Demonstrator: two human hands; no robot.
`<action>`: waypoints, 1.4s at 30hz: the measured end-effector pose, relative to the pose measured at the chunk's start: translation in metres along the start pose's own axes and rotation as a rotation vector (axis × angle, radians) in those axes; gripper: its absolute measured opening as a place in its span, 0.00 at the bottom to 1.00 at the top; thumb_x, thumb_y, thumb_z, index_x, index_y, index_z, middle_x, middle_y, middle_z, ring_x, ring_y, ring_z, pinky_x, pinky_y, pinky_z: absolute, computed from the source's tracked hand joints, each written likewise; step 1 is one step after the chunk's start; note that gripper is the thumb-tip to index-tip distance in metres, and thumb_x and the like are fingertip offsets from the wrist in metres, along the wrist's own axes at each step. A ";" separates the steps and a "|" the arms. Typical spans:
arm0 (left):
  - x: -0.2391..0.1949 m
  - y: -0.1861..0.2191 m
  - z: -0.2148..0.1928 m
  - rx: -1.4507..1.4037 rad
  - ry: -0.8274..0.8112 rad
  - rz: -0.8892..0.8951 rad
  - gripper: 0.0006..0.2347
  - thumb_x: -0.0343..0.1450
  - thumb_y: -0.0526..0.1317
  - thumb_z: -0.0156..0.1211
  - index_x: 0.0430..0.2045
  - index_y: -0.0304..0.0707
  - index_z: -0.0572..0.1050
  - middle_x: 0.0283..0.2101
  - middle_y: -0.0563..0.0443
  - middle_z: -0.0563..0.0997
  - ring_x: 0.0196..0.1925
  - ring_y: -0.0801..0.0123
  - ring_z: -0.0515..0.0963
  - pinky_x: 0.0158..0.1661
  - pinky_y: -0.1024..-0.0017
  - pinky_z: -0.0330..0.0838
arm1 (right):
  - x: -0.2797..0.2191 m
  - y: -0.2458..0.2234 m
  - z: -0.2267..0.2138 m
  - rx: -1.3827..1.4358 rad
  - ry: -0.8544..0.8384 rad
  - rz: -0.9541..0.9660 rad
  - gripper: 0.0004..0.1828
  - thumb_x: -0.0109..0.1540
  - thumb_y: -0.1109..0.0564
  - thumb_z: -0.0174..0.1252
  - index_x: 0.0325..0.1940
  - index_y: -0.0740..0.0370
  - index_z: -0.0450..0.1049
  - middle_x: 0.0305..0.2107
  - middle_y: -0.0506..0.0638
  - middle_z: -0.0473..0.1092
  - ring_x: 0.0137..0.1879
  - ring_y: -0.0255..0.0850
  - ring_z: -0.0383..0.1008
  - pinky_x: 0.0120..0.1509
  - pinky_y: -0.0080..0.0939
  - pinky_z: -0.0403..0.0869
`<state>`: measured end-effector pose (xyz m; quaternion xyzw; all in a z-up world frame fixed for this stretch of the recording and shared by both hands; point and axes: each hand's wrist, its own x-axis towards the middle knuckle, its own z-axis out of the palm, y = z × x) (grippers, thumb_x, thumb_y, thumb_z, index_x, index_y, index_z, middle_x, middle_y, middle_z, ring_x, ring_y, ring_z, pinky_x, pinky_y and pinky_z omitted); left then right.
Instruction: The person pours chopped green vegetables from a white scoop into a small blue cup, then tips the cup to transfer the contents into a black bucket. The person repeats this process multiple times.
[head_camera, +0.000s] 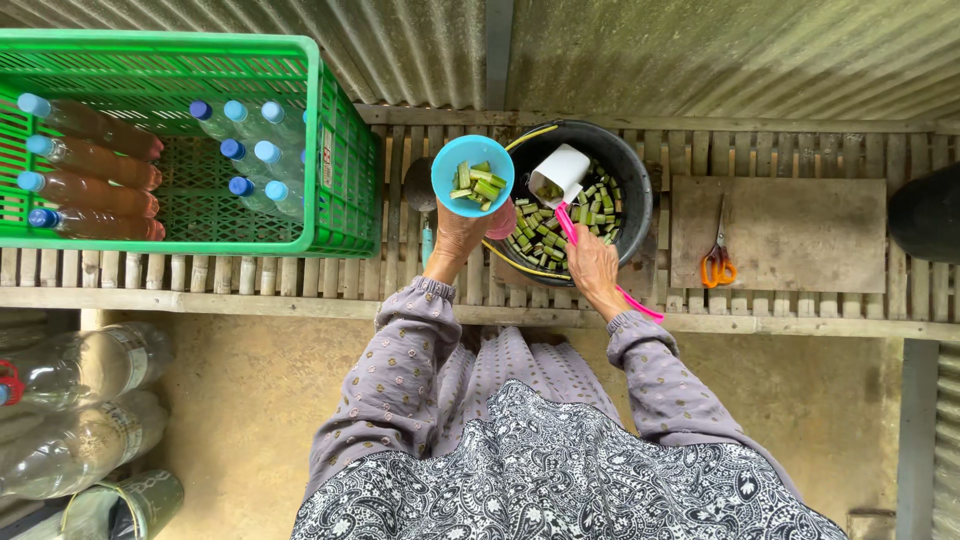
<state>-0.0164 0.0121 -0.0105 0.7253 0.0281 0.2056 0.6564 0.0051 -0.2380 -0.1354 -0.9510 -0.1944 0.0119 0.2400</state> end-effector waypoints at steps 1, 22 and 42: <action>0.000 -0.001 0.000 -0.003 -0.003 0.001 0.12 0.68 0.33 0.70 0.43 0.35 0.76 0.43 0.50 0.83 0.43 0.68 0.83 0.43 0.70 0.79 | 0.002 -0.003 -0.010 -0.044 -0.056 0.027 0.20 0.63 0.52 0.60 0.58 0.60 0.70 0.38 0.58 0.76 0.43 0.54 0.76 0.48 0.58 0.69; 0.013 0.013 0.001 0.058 -0.202 -0.016 0.14 0.64 0.37 0.75 0.40 0.34 0.80 0.40 0.49 0.87 0.41 0.72 0.86 0.42 0.72 0.81 | 0.016 -0.207 -0.175 0.143 0.396 -0.491 0.14 0.59 0.65 0.68 0.48 0.61 0.76 0.43 0.50 0.72 0.46 0.46 0.77 0.46 0.45 0.77; 0.008 0.027 -0.018 -0.025 -0.362 -0.062 0.21 0.63 0.36 0.78 0.49 0.36 0.78 0.47 0.48 0.86 0.48 0.69 0.85 0.48 0.71 0.81 | 0.006 -0.207 -0.171 0.162 0.419 -0.467 0.15 0.58 0.66 0.69 0.48 0.61 0.77 0.46 0.50 0.72 0.49 0.46 0.78 0.48 0.45 0.79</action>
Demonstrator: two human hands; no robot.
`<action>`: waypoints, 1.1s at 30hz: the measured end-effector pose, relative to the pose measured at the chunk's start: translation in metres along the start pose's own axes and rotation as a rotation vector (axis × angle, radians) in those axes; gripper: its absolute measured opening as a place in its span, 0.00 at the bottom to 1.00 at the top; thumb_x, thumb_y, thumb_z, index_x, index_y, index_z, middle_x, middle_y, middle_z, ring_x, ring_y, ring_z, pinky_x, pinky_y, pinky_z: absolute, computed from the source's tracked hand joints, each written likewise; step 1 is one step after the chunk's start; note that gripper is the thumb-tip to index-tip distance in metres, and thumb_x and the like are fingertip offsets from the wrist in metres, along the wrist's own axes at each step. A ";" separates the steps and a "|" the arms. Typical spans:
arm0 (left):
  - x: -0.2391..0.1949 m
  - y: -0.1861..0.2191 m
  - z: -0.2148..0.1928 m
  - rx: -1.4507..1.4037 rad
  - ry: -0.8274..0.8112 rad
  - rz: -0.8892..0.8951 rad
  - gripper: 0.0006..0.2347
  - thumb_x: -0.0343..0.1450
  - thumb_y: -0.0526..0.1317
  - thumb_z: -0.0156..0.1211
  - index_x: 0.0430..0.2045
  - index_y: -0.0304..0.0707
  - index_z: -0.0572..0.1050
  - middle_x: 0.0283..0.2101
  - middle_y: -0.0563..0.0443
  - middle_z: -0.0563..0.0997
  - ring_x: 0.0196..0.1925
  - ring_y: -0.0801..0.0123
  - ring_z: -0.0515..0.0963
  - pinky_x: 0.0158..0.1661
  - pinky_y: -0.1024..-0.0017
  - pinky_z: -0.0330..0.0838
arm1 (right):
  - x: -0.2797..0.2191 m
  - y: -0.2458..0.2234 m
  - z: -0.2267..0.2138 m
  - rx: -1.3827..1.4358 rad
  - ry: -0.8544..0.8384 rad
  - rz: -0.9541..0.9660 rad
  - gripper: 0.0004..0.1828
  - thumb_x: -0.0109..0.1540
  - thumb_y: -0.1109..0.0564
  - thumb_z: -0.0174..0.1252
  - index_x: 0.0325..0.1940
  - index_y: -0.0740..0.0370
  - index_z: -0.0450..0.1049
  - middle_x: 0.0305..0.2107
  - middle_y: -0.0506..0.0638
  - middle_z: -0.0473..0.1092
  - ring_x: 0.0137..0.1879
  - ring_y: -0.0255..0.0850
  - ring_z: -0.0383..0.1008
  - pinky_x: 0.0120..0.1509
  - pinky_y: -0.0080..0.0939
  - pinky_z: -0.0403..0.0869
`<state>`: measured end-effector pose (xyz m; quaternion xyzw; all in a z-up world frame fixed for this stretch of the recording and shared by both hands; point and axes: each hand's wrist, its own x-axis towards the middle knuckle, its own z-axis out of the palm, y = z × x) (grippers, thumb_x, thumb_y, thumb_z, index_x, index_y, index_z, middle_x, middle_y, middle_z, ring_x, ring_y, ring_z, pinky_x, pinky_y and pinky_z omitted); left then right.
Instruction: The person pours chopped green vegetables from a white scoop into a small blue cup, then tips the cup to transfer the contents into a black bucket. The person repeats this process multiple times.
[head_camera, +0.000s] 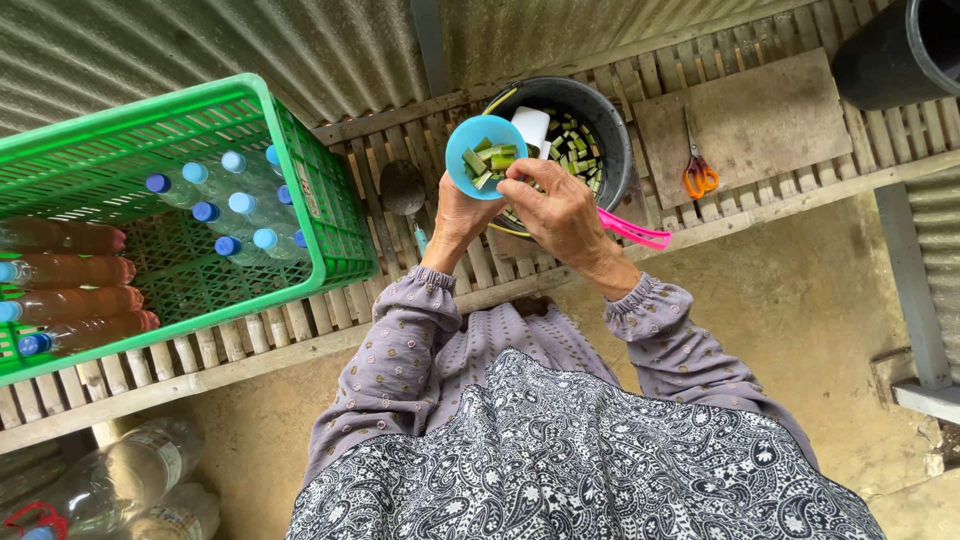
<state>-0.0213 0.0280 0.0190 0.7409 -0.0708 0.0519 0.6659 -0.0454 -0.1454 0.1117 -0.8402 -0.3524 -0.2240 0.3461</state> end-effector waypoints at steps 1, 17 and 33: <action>0.000 0.003 -0.001 -0.001 -0.004 -0.006 0.21 0.63 0.37 0.78 0.49 0.36 0.78 0.48 0.49 0.85 0.48 0.69 0.85 0.49 0.71 0.81 | 0.002 -0.001 -0.001 0.007 -0.007 0.007 0.15 0.58 0.66 0.69 0.48 0.61 0.77 0.46 0.51 0.72 0.49 0.47 0.78 0.48 0.45 0.79; 0.001 0.018 -0.009 0.274 0.060 0.140 0.21 0.63 0.36 0.80 0.44 0.38 0.72 0.51 0.49 0.76 0.51 0.67 0.81 0.51 0.72 0.80 | -0.083 0.075 0.046 0.785 0.398 1.052 0.13 0.64 0.56 0.64 0.49 0.62 0.73 0.31 0.49 0.76 0.33 0.34 0.78 0.38 0.33 0.81; -0.006 0.027 -0.014 0.260 0.016 0.071 0.21 0.64 0.36 0.79 0.47 0.38 0.72 0.52 0.50 0.74 0.53 0.69 0.80 0.52 0.72 0.80 | -0.205 0.109 0.136 1.445 0.661 1.539 0.07 0.65 0.56 0.63 0.40 0.57 0.71 0.29 0.46 0.74 0.34 0.34 0.78 0.34 0.33 0.79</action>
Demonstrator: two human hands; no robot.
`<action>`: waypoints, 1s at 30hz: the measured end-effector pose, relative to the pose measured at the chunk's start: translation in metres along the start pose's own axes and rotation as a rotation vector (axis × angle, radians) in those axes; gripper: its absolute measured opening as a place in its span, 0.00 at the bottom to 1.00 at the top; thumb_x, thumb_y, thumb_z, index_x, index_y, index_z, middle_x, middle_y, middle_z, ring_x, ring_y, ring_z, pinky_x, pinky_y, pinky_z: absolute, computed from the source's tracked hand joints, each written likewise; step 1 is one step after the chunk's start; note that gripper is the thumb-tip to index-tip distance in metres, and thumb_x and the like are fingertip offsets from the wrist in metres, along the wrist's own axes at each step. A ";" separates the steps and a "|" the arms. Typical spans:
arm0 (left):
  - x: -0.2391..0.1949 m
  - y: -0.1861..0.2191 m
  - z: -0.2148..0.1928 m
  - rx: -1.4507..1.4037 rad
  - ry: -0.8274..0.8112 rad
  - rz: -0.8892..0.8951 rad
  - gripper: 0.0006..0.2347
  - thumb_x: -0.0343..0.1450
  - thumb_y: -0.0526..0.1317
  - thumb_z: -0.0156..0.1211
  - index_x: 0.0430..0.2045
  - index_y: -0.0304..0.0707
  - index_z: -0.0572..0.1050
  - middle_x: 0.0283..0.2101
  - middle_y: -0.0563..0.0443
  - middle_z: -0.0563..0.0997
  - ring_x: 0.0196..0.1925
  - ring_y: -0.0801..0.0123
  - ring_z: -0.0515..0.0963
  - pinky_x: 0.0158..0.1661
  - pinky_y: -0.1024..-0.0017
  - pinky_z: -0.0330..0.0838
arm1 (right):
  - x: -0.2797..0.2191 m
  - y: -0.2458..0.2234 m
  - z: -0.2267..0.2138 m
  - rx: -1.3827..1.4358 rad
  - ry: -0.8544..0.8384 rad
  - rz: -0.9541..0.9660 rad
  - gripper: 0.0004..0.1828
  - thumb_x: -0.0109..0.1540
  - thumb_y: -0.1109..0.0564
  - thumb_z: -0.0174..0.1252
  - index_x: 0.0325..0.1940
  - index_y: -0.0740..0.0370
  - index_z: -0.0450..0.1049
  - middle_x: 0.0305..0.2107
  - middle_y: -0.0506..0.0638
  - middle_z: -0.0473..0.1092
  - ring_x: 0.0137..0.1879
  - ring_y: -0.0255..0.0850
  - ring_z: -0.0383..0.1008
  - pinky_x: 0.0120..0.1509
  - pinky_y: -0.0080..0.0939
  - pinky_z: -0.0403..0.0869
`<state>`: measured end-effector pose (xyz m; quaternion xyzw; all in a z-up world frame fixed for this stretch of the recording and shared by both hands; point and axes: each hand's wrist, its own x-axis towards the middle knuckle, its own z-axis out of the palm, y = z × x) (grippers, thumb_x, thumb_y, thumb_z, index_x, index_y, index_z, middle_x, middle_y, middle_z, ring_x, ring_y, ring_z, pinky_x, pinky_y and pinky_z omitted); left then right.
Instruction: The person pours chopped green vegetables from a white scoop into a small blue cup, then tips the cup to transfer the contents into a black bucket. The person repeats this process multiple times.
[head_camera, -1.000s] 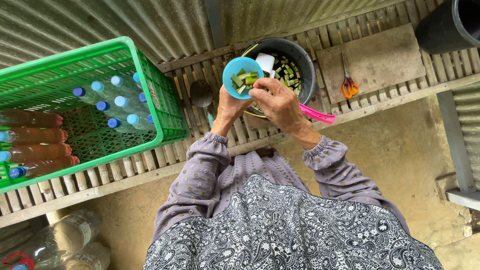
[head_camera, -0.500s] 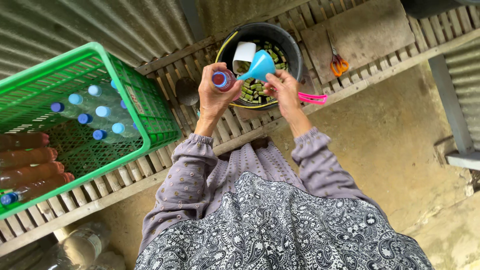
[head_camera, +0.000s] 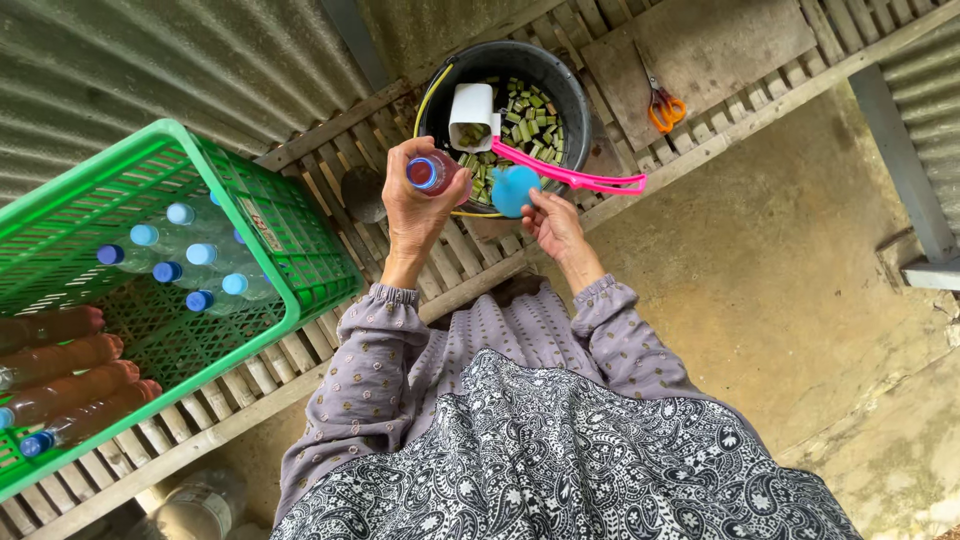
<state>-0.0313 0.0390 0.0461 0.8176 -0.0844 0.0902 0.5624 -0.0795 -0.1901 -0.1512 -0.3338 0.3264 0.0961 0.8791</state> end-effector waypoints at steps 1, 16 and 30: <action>0.000 0.001 -0.001 -0.008 0.005 -0.004 0.21 0.64 0.36 0.78 0.47 0.38 0.72 0.52 0.50 0.75 0.52 0.69 0.81 0.53 0.72 0.80 | -0.003 -0.003 0.001 0.033 0.002 -0.030 0.07 0.66 0.56 0.63 0.40 0.57 0.71 0.30 0.45 0.74 0.35 0.34 0.78 0.34 0.33 0.79; 0.001 -0.002 -0.003 0.135 0.042 0.017 0.22 0.65 0.32 0.81 0.47 0.34 0.71 0.56 0.44 0.80 0.55 0.66 0.81 0.58 0.69 0.76 | 0.015 -0.181 -0.059 0.033 -0.057 -0.358 0.14 0.69 0.58 0.60 0.60 0.56 0.70 0.36 0.47 0.75 0.32 0.33 0.75 0.33 0.34 0.76; -0.005 -0.005 -0.019 0.170 0.044 -0.090 0.23 0.69 0.27 0.78 0.47 0.36 0.64 0.57 0.36 0.78 0.62 0.59 0.78 0.67 0.65 0.71 | 0.216 -0.098 -0.149 -0.494 0.067 0.007 0.27 0.66 0.54 0.59 0.70 0.48 0.67 0.34 0.45 0.72 0.27 0.30 0.70 0.28 0.32 0.73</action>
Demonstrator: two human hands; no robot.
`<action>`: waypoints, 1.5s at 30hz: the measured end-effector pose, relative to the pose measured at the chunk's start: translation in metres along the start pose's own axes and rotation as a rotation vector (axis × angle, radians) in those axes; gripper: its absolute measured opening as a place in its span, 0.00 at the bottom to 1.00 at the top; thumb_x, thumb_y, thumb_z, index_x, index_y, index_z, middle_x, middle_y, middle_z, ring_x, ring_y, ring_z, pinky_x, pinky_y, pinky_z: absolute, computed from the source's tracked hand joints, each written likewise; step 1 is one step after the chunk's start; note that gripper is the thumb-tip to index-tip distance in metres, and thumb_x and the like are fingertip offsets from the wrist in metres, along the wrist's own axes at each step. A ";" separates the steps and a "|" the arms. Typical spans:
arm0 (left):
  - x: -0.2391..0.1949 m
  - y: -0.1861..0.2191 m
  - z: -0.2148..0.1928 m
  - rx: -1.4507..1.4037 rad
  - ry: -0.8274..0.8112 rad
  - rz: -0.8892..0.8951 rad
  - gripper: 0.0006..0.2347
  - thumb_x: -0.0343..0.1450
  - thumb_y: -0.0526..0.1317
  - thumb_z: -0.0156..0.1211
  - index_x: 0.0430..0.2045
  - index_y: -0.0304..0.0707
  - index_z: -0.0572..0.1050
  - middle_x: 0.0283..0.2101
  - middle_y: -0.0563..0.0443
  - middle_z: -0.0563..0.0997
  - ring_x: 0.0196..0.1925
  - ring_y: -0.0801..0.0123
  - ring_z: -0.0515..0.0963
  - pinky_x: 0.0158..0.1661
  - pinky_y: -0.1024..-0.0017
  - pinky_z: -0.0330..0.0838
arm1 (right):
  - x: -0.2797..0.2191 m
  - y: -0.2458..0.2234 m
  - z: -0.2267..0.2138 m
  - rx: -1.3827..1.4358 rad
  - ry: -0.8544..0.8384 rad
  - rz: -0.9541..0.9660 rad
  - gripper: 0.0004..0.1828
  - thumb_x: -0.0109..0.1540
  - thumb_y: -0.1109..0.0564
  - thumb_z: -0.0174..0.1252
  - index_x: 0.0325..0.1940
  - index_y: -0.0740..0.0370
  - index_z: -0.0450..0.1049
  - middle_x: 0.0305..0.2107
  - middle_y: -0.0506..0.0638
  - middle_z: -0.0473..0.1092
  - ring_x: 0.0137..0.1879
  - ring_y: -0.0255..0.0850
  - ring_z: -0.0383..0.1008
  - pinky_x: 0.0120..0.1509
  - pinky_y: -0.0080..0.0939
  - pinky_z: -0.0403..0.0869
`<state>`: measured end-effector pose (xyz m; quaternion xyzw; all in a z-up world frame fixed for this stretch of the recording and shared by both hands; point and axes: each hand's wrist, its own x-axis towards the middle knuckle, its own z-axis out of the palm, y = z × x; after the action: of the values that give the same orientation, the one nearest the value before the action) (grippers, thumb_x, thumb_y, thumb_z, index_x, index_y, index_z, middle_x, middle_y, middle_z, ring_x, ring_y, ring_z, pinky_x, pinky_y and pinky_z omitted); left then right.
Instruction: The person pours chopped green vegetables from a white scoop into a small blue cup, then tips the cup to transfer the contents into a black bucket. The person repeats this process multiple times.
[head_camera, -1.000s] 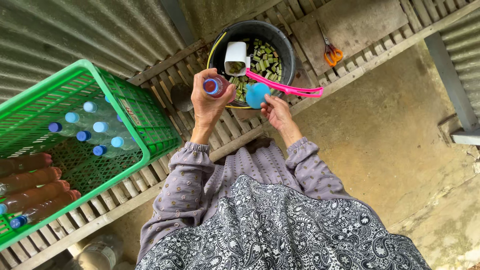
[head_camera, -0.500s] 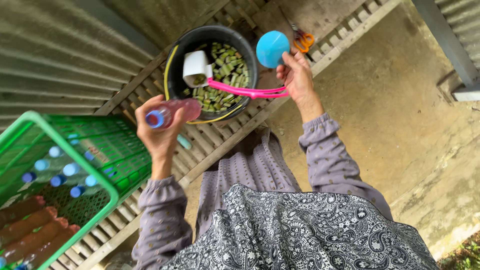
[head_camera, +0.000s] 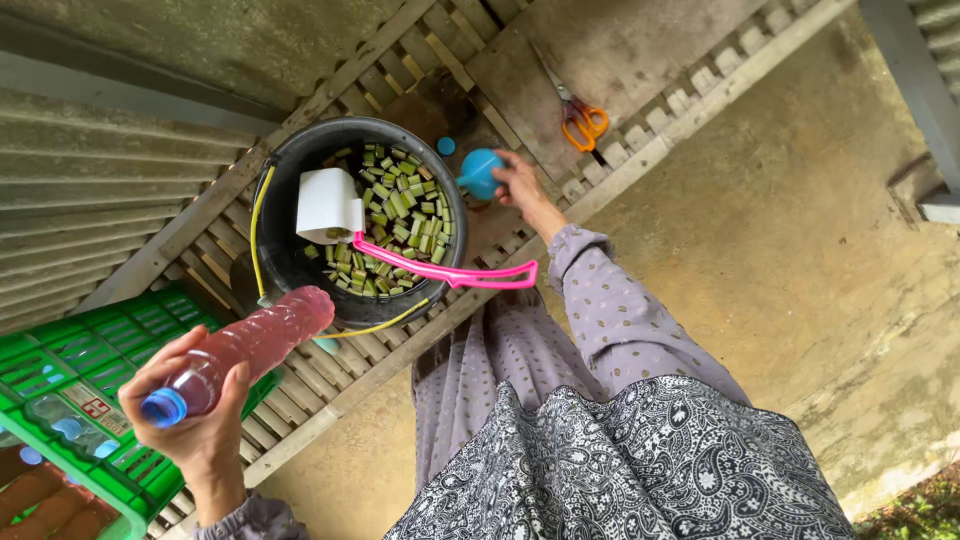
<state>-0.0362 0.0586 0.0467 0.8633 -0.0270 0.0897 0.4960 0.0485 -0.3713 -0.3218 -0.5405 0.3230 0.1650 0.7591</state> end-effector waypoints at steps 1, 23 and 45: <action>-0.001 0.000 0.000 -0.006 0.005 -0.010 0.23 0.69 0.27 0.78 0.47 0.37 0.64 0.56 0.37 0.77 0.62 0.59 0.78 0.67 0.64 0.71 | 0.004 0.005 0.007 -0.038 -0.040 0.019 0.27 0.66 0.54 0.58 0.70 0.48 0.68 0.32 0.48 0.72 0.26 0.31 0.70 0.28 0.32 0.73; -0.001 0.011 0.012 0.058 0.054 -0.039 0.25 0.63 0.28 0.79 0.47 0.34 0.65 0.55 0.32 0.78 0.61 0.56 0.79 0.67 0.61 0.74 | 0.070 -0.044 0.068 -1.449 -0.068 -0.785 0.20 0.56 0.58 0.63 0.52 0.61 0.73 0.45 0.63 0.70 0.44 0.60 0.76 0.44 0.58 0.75; 0.014 0.016 0.032 -0.043 0.027 0.105 0.24 0.60 0.38 0.79 0.47 0.37 0.72 0.47 0.44 0.77 0.50 0.57 0.80 0.50 0.66 0.76 | -0.308 -0.240 0.251 -0.915 -0.889 -1.175 0.20 0.63 0.60 0.66 0.60 0.58 0.75 0.52 0.54 0.74 0.56 0.47 0.77 0.59 0.43 0.77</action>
<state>-0.0204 0.0236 0.0469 0.8486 -0.0675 0.1267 0.5092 0.0439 -0.1948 0.1080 -0.7574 -0.4334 0.0558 0.4852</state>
